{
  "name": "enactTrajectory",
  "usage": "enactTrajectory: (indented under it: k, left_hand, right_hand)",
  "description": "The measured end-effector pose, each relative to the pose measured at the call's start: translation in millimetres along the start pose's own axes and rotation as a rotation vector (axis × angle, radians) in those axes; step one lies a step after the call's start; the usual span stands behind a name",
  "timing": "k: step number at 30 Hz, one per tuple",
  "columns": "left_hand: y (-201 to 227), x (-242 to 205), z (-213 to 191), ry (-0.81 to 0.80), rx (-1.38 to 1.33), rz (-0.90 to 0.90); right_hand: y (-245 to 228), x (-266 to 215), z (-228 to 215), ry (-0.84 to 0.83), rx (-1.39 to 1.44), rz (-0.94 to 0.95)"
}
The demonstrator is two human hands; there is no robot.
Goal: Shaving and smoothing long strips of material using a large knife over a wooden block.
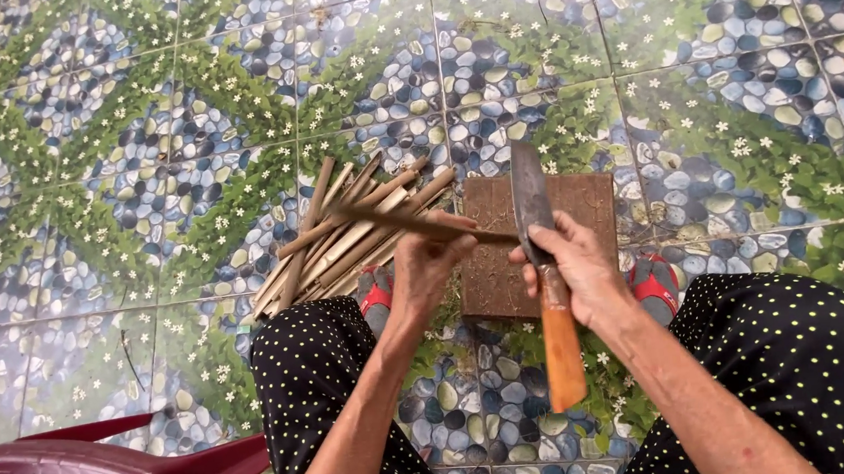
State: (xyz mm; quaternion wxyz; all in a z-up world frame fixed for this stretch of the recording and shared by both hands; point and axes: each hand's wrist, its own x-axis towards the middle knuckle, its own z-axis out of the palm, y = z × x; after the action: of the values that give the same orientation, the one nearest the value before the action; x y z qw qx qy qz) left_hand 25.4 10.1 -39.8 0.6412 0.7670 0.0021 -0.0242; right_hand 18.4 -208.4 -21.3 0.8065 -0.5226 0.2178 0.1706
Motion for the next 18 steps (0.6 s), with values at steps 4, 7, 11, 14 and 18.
enactTrajectory:
  k: [4, 7, 11, 14, 18]
  left_hand:
    - [29, -4, 4, 0.059, -0.267, -0.082]
    - [37, -7, 9, -0.044, -0.622, -0.136]
    - [36, -8, 14, -0.209, -0.642, -0.244]
    - [47, -13, 22, -0.301, -0.65, -0.277]
    - [53, -19, 25, -0.371, -0.721, -0.311]
  right_hand:
    - [-36, -14, 3, -0.036, -0.034, -0.05]
    - [-48, -11, 4, -0.117, -0.073, -0.16]
    - [-43, -12, 14, -0.143, -0.201, -0.204]
    - [-30, 9, 10, -0.119, -0.16, -0.181]
    - [-58, -14, 32, -0.095, -0.05, -0.144]
